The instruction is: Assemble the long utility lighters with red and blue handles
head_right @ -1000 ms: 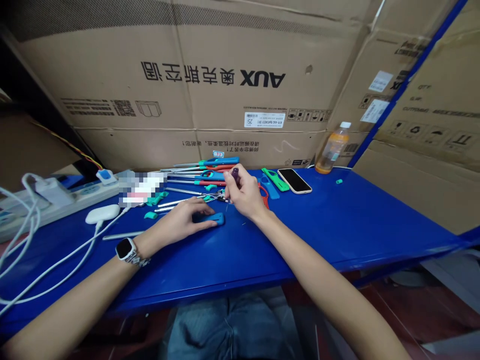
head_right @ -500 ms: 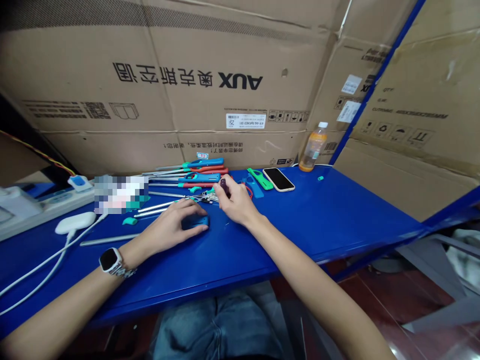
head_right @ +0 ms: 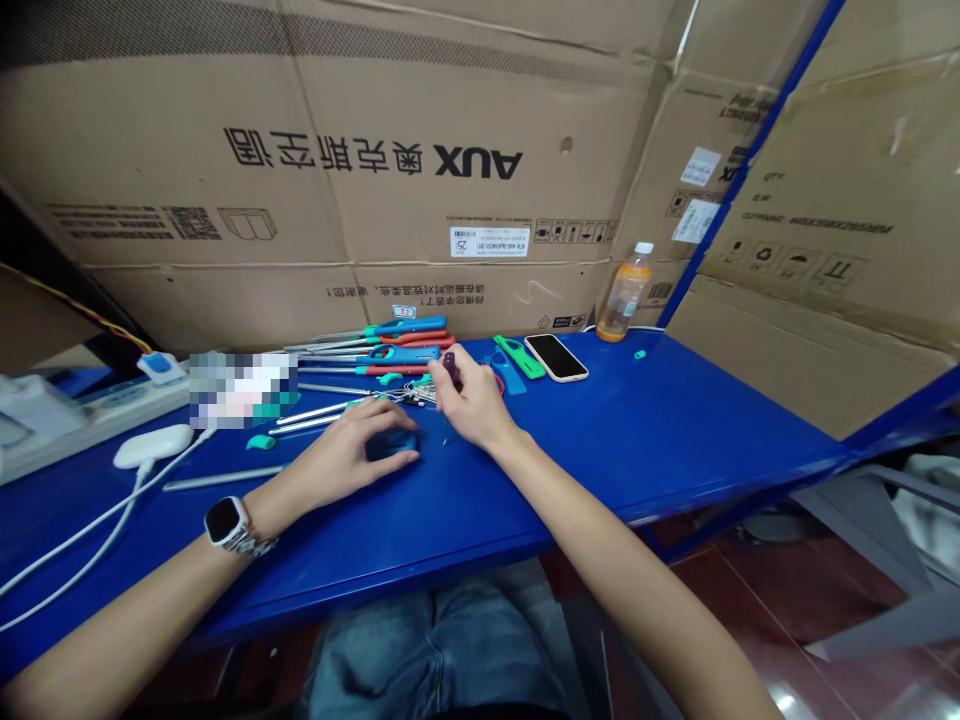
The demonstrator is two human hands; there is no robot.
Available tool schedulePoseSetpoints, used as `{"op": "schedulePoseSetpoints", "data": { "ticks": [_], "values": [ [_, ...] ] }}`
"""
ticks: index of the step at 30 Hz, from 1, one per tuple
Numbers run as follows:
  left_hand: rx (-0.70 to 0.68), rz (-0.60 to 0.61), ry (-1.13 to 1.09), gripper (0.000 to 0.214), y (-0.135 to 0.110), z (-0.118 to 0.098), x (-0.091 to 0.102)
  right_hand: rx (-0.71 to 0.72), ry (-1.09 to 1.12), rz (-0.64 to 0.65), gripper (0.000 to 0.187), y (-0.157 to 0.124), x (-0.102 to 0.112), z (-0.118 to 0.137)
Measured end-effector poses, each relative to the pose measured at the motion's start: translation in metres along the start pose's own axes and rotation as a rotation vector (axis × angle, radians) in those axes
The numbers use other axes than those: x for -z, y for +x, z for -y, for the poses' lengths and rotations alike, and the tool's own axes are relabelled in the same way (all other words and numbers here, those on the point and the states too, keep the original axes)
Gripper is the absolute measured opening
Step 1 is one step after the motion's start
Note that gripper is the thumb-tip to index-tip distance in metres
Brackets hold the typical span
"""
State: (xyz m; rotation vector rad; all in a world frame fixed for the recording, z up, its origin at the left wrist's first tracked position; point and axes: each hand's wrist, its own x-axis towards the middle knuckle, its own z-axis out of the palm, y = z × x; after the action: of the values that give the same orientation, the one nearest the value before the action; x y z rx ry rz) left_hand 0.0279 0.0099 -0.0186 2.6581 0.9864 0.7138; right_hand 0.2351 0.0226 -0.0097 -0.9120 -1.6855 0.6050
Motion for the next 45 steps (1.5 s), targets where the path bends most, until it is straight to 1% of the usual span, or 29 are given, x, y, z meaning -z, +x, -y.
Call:
{"op": "schedulePoseSetpoints", "data": {
  "ticks": [4,7,11,14,21,24,26,31,34,37,45],
  "values": [
    [-0.028,-0.029,-0.072,0.023,0.005,-0.003,-0.005,-0.023,0.166,-0.061,0.032,0.0,-0.005,0.001],
    [-0.009,-0.079,-0.132,0.021,0.007,-0.004,-0.008,-0.032,0.274,-0.099,0.032,-0.001,-0.01,0.003],
    [0.048,-0.14,-0.201,0.013,0.007,-0.004,-0.008,-0.019,0.33,-0.111,0.031,-0.002,-0.016,0.007],
    [0.073,-0.157,-0.229,0.012,0.006,-0.004,-0.007,-0.005,0.34,-0.123,0.031,-0.002,-0.018,0.01],
    [0.103,-0.136,-0.197,0.009,0.004,-0.001,-0.006,0.028,0.331,-0.164,0.028,-0.002,-0.019,0.01],
    [0.068,-0.094,-0.155,0.011,0.002,0.002,-0.005,0.033,0.278,-0.154,0.028,-0.004,-0.015,0.01],
    [0.036,-0.067,-0.127,0.012,0.001,0.003,-0.004,0.034,0.201,-0.11,0.029,-0.005,-0.01,0.01],
    [0.022,-0.037,-0.103,0.012,-0.001,0.004,-0.003,0.007,-0.032,0.097,0.033,-0.009,-0.002,0.01],
    [0.025,-0.025,-0.096,0.013,-0.001,0.004,-0.002,-0.02,-0.088,0.14,0.033,-0.009,-0.003,0.009],
    [0.027,-0.019,-0.091,0.013,-0.001,0.004,-0.002,-0.028,-0.064,0.129,0.032,-0.009,-0.005,0.01],
    [0.026,-0.018,-0.088,0.016,-0.002,0.004,-0.002,-0.005,0.055,0.001,0.032,-0.009,-0.005,0.006]
  ]
}}
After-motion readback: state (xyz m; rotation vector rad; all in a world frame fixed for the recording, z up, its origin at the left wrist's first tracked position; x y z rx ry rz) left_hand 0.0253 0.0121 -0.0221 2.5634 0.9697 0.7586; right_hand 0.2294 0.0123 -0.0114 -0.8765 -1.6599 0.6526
